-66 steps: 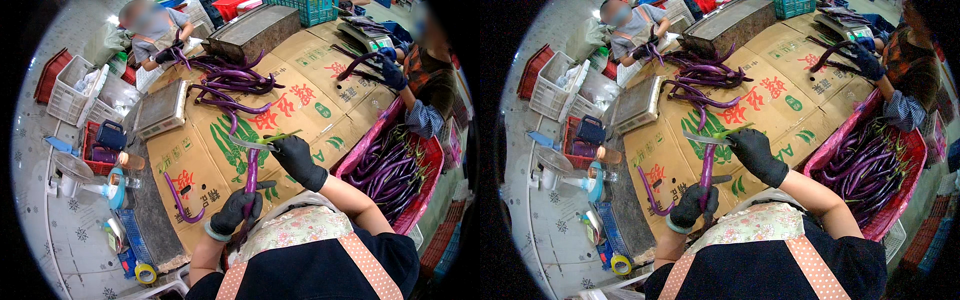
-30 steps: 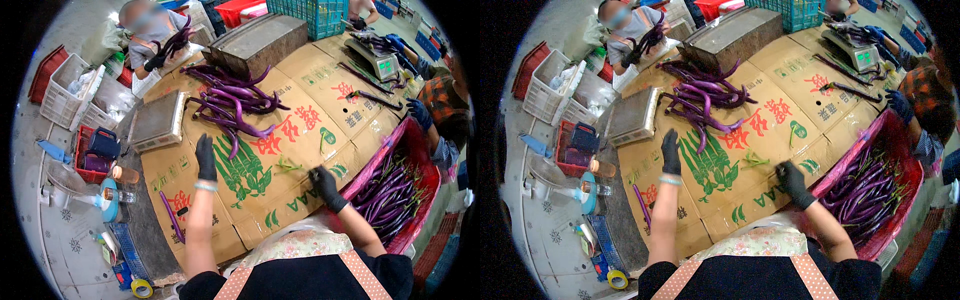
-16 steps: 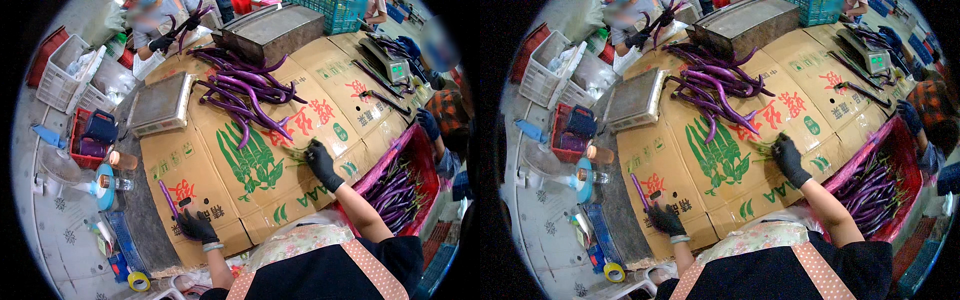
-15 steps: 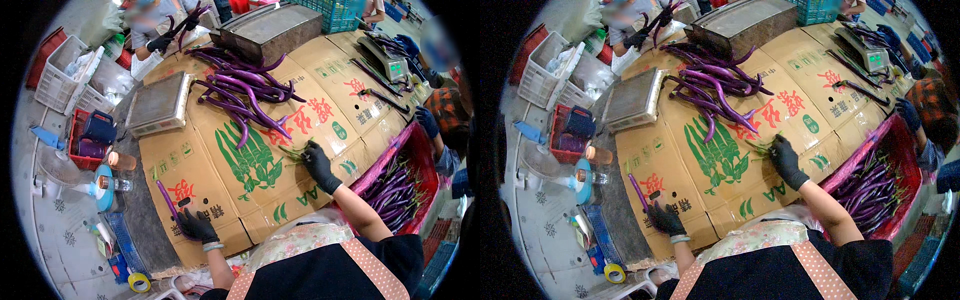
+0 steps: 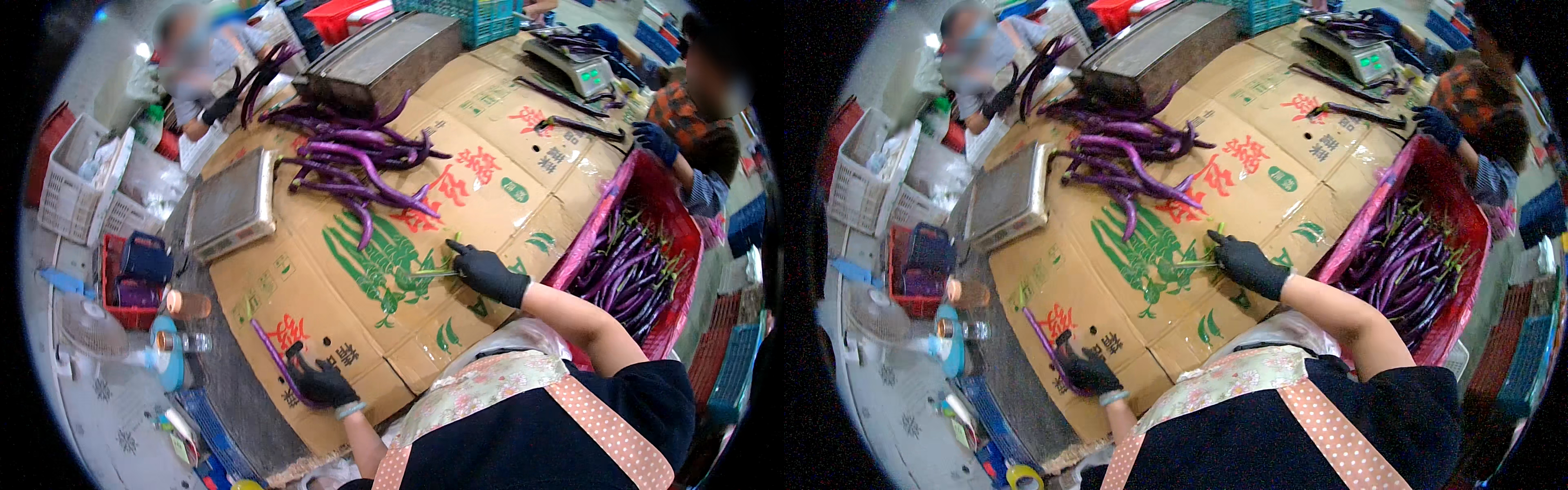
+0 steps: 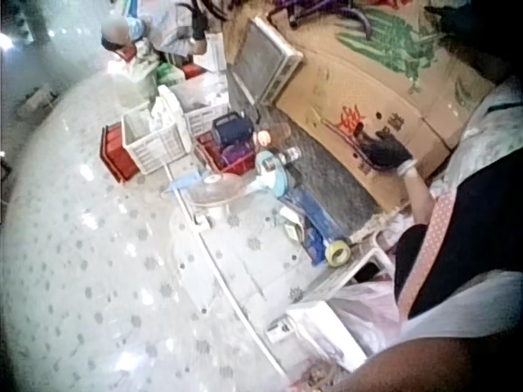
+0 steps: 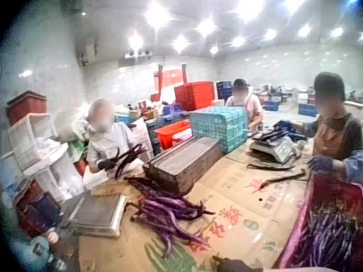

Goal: The person trims the stems off long purple eggplants using a small knife and places them into a red basket. They also move a white basket and handle a plastic bag during the process.

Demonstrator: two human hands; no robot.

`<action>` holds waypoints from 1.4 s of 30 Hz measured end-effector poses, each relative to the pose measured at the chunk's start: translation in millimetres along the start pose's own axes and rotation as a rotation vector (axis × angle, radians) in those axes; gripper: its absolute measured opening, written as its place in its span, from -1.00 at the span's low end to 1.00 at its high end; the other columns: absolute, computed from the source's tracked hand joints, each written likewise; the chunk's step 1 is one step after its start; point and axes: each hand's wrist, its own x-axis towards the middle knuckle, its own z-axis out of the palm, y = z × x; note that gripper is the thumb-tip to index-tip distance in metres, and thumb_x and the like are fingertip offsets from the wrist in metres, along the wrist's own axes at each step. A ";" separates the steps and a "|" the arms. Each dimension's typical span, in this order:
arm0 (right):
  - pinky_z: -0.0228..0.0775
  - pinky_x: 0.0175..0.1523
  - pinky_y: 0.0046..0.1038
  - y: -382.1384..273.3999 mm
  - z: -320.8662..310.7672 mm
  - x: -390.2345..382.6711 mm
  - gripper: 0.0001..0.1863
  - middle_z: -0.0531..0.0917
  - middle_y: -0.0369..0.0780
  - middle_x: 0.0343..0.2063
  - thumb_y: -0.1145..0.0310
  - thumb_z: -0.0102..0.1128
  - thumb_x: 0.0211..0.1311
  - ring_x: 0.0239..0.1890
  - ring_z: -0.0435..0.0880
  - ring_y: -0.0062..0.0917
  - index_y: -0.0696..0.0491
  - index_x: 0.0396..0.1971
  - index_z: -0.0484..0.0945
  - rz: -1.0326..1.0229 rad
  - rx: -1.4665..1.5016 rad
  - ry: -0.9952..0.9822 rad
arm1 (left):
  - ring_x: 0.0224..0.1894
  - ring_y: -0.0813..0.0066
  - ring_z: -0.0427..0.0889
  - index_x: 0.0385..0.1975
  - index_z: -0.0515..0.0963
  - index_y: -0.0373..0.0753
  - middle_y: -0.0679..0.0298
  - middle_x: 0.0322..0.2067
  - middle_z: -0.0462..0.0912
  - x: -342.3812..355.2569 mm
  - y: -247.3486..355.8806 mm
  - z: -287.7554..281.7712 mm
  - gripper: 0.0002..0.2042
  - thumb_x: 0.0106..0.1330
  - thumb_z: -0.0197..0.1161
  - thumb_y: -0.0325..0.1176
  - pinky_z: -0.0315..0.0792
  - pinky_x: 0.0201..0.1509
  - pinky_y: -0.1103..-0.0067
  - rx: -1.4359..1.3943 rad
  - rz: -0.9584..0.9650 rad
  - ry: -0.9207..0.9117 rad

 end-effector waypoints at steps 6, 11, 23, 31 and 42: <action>0.43 -0.29 -0.28 30.0 16.2 7.2 -0.63 0.53 0.00 -0.30 0.37 -0.08 0.06 -0.33 0.56 -0.13 0.19 -0.11 0.36 -0.157 0.091 -0.022 | 0.05 0.01 0.33 0.04 0.27 -0.42 -0.08 0.04 0.33 -1.4 -113.9 47.9 -0.58 0.20 0.02 -0.35 0.25 0.13 0.34 0.041 -0.108 -0.055; 0.42 -0.39 -0.28 13.5 41.4 -32.6 -0.84 0.49 -0.07 -0.46 0.41 0.01 -0.06 -0.40 0.55 -0.20 0.15 -0.44 0.41 -0.195 0.022 0.133 | 0.12 0.05 0.27 0.07 0.26 -0.39 -0.06 0.08 0.29 11.7 -72.9 26.0 -0.56 0.18 0.04 -0.38 0.15 0.19 0.33 0.062 -0.077 -0.038; 0.34 -0.39 -0.21 26.3 -50.2 -114.7 -0.88 0.50 -0.05 -0.50 0.39 0.06 -0.12 -0.42 0.52 -0.13 0.09 -0.53 0.43 0.031 0.350 0.594 | 0.21 0.11 0.16 0.13 0.20 -0.38 -0.06 0.17 0.15 17.7 207.8 61.2 -0.45 0.06 0.11 -0.49 0.03 0.27 0.38 -0.580 0.855 -0.660; 0.34 -0.25 -0.38 84.5 -121.6 -399.5 -0.87 0.50 -0.16 -0.47 0.48 0.10 -0.04 -0.38 0.50 -0.29 0.10 -0.41 0.48 0.491 0.223 1.356 | 0.24 0.11 0.12 0.11 0.23 -0.40 -0.08 0.18 0.15 -51.2 251.2 101.5 -0.46 0.00 -0.08 -0.66 0.02 0.29 0.40 -0.284 1.006 -0.646; 0.27 0.03 -0.43 123.5 -84.9 -633.0 -0.57 0.50 -0.06 -0.14 0.41 0.23 -0.03 -0.08 0.48 -0.34 0.24 -0.12 0.41 1.497 -0.068 1.468 | 0.15 0.30 0.25 0.08 0.26 -0.38 0.12 0.10 0.30 -119.0 415.4 -0.5 -0.59 0.18 0.03 -0.53 0.07 0.24 0.46 -0.903 0.857 -0.560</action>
